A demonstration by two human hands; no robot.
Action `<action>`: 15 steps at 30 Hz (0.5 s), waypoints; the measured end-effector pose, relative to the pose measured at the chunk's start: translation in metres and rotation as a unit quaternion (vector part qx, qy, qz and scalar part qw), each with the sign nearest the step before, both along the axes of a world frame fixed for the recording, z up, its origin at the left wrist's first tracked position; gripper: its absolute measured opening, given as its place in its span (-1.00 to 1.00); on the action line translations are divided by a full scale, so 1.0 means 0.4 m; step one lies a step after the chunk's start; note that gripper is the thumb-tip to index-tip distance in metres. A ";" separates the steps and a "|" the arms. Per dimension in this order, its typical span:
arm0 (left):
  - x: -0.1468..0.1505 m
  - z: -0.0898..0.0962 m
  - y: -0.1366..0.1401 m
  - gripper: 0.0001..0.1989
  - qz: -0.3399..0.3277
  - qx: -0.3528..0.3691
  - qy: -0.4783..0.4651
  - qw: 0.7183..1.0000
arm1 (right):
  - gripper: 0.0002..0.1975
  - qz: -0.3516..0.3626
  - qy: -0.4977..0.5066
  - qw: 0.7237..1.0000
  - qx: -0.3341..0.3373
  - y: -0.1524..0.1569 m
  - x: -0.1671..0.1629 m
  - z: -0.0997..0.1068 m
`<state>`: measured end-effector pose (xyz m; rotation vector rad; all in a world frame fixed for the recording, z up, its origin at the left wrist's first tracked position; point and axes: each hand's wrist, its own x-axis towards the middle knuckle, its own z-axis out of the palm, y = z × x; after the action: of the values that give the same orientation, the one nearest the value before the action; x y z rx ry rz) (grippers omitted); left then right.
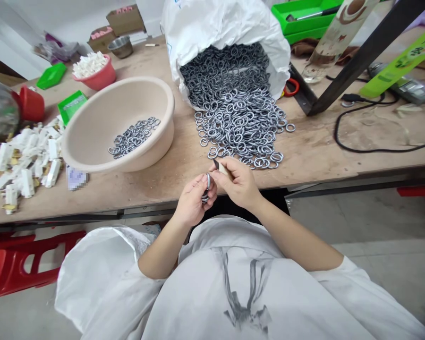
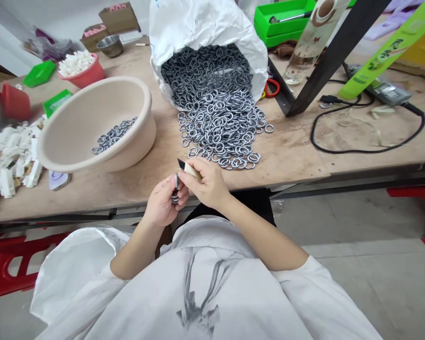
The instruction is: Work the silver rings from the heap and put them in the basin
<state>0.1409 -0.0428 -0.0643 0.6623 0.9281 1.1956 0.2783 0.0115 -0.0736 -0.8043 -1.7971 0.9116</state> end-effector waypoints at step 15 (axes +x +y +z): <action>-0.010 0.006 -0.003 -0.64 0.059 -0.028 0.013 0.998 | -0.53 0.034 -0.195 0.971 0.133 -0.029 0.007 0.017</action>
<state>0.1369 -0.0440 -0.0620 0.5857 1.0298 1.2639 0.2810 -0.0002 -0.0667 -0.7910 -2.2446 0.5602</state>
